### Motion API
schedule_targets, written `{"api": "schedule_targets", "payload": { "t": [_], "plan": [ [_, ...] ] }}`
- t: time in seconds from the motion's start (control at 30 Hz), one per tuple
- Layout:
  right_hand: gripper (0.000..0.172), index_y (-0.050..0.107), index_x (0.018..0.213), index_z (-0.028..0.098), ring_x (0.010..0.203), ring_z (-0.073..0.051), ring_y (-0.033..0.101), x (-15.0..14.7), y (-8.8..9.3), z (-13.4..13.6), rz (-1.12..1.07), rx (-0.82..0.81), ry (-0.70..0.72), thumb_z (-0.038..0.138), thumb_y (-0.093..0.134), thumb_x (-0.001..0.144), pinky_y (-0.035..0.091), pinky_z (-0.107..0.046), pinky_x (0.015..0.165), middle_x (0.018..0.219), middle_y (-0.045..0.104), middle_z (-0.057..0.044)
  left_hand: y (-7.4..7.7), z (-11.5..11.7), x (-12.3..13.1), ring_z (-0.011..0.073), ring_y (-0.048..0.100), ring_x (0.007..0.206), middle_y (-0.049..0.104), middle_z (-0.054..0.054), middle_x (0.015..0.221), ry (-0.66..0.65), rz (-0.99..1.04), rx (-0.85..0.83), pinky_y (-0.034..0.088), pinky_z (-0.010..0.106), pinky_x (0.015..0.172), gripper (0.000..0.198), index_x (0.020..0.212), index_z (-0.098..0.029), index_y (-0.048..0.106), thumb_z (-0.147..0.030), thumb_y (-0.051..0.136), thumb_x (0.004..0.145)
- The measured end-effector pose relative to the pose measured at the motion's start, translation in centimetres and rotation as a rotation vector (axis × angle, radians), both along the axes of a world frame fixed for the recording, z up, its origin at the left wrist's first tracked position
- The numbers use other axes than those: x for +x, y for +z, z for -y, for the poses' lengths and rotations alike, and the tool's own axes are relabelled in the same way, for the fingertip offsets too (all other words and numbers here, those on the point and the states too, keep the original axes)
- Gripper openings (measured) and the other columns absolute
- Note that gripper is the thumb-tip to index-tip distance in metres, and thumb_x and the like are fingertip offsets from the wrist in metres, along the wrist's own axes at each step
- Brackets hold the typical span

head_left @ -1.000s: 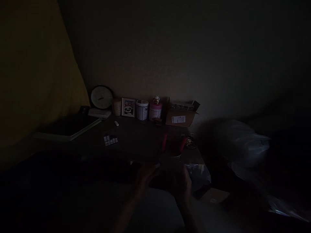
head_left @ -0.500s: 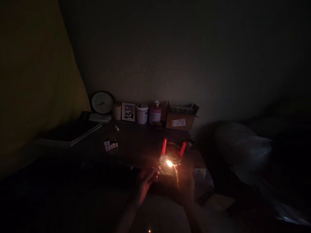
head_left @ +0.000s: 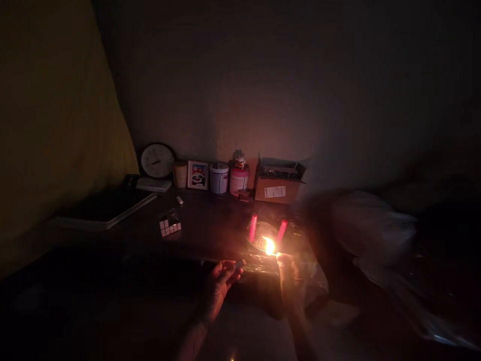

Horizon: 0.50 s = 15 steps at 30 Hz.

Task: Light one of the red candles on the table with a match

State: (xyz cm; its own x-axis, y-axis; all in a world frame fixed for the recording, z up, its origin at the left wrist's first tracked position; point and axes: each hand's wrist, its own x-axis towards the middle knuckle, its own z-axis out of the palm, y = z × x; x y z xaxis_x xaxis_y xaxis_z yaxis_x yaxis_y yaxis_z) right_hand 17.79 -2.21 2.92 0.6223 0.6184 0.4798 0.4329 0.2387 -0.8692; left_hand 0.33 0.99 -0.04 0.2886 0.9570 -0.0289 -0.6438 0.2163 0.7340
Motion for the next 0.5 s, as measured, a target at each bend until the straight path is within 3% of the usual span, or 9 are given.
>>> {"api": "schedule_targets", "payload": {
  "t": [0.2,0.5],
  "plan": [
    [0.026,0.066,0.082,0.017,0.076,-0.020,0.061,1.1,-1.2,-0.4,0.123,-0.044,0.011,0.040,0.054,0.079,0.049,-0.032,0.066,0.081,0.066,-0.006,-0.9,-1.0,0.4,0.0198,0.065,0.082,0.072,0.007,0.093,0.049,-0.111,-0.039,0.049,0.029,0.074,0.025,0.082,-0.016,0.071,-0.032,0.075,0.063],
    [0.024,0.066,0.082,0.018,0.067,-0.018,0.059,1.0,-0.8,-0.1,0.266,-0.195,-0.039,0.037,0.049,0.081,0.043,-0.027,0.057,0.075,0.064,-0.005,-0.2,-0.5,0.1,0.0214,0.064,0.092,0.071,0.006,0.095,0.063,-0.133,-0.053,0.050,0.029,0.079,0.026,0.086,-0.018,0.071,-0.033,0.075,0.064]
  ]
}}
